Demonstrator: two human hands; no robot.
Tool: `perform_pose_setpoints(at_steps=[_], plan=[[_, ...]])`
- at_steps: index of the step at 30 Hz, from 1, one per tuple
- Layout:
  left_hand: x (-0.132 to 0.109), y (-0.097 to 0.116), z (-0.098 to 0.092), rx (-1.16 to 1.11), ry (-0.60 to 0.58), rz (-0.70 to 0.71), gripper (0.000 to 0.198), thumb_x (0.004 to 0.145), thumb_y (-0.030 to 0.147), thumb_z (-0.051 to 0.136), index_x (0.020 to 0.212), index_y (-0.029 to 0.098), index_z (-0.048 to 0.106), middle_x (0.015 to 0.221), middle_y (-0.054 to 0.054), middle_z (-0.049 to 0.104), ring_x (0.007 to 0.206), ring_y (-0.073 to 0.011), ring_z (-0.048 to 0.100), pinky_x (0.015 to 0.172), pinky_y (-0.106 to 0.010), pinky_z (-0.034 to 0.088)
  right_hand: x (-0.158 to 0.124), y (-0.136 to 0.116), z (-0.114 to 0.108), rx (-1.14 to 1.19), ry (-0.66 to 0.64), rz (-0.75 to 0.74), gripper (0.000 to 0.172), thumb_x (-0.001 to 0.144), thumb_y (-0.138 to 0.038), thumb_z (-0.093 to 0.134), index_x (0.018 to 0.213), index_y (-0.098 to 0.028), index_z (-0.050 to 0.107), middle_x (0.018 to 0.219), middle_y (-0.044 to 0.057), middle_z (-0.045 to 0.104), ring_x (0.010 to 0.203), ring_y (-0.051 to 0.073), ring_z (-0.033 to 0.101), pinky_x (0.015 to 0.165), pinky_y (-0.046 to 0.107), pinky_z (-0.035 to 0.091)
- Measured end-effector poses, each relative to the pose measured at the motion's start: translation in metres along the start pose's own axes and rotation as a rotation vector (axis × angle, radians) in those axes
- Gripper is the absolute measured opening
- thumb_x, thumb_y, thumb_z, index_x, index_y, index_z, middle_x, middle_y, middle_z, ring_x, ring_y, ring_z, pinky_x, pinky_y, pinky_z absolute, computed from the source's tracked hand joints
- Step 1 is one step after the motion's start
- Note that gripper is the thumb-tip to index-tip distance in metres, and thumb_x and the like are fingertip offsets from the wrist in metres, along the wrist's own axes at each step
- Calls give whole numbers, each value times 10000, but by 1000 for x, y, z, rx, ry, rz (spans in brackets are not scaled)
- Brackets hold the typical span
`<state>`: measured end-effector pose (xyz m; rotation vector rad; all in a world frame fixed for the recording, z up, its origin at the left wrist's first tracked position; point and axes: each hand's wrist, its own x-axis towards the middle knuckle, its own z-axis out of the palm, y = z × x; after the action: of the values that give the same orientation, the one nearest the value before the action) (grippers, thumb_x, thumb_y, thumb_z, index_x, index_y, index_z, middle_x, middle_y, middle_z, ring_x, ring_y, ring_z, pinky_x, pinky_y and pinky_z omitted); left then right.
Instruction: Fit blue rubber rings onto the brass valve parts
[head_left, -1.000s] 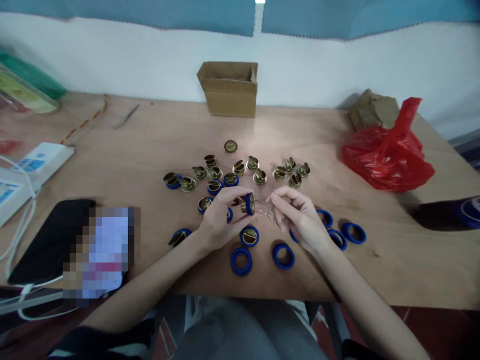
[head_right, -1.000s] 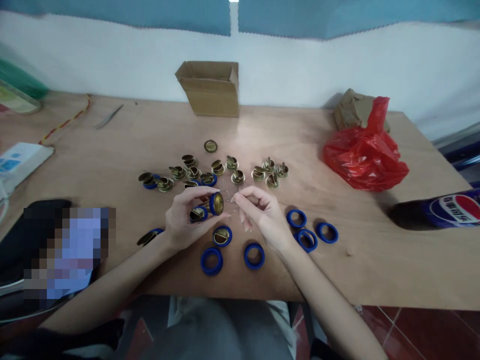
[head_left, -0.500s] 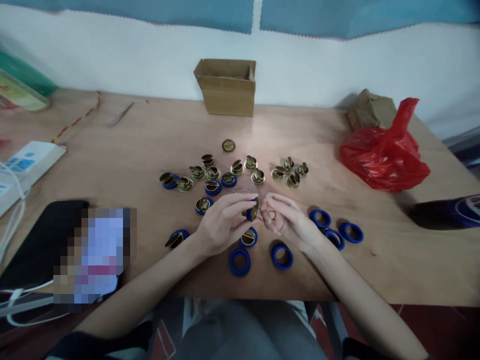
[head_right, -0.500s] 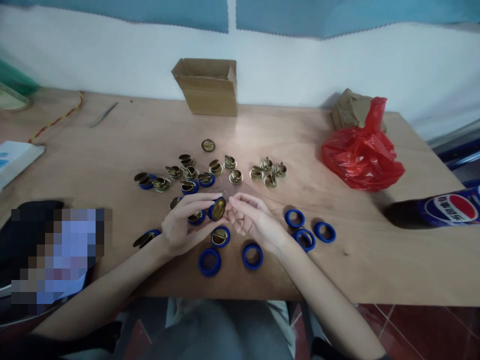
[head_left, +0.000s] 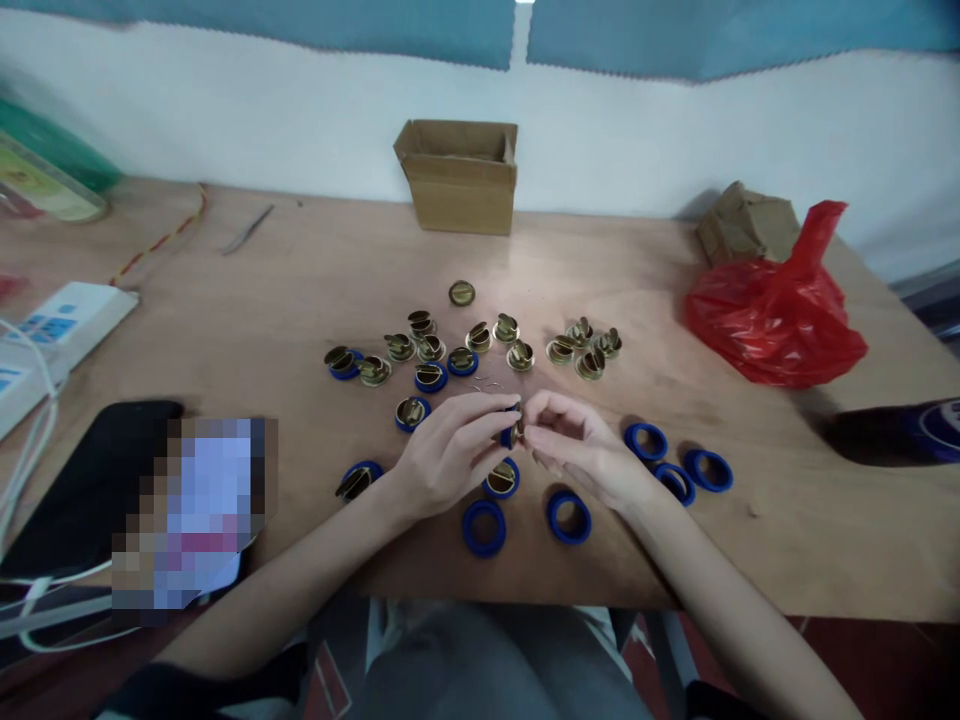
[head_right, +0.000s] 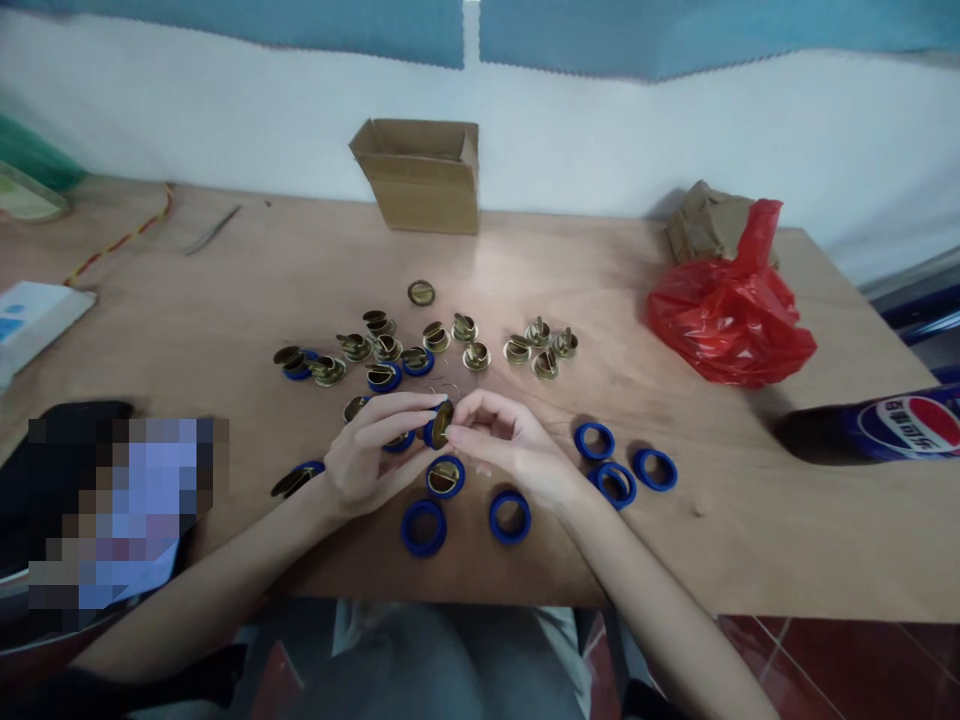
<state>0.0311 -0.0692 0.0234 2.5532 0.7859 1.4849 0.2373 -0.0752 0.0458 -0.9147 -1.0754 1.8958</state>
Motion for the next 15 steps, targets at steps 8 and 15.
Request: perform_pose_setpoints(at_steps=[8, 15], plan=[[1, 1, -2, 24, -6, 30, 451, 872, 76, 743, 1281, 94, 554, 1154, -181, 710, 1059, -243, 718, 886, -358, 649, 1, -1, 5, -161, -3, -120, 305, 827, -408, 843, 859, -205, 618, 725, -56, 550, 599, 81, 435, 561, 225, 351], [-2, -1, -1, 31, 11, 28, 454, 866, 69, 744, 1283, 93, 566, 1139, -169, 692, 1057, -241, 704, 892, -351, 641, -4, -2, 5, -436, 43, -218, 271, 892, -418, 772, 851, -201, 614, 683, -60, 519, 586, 94, 434, 550, 249, 328]])
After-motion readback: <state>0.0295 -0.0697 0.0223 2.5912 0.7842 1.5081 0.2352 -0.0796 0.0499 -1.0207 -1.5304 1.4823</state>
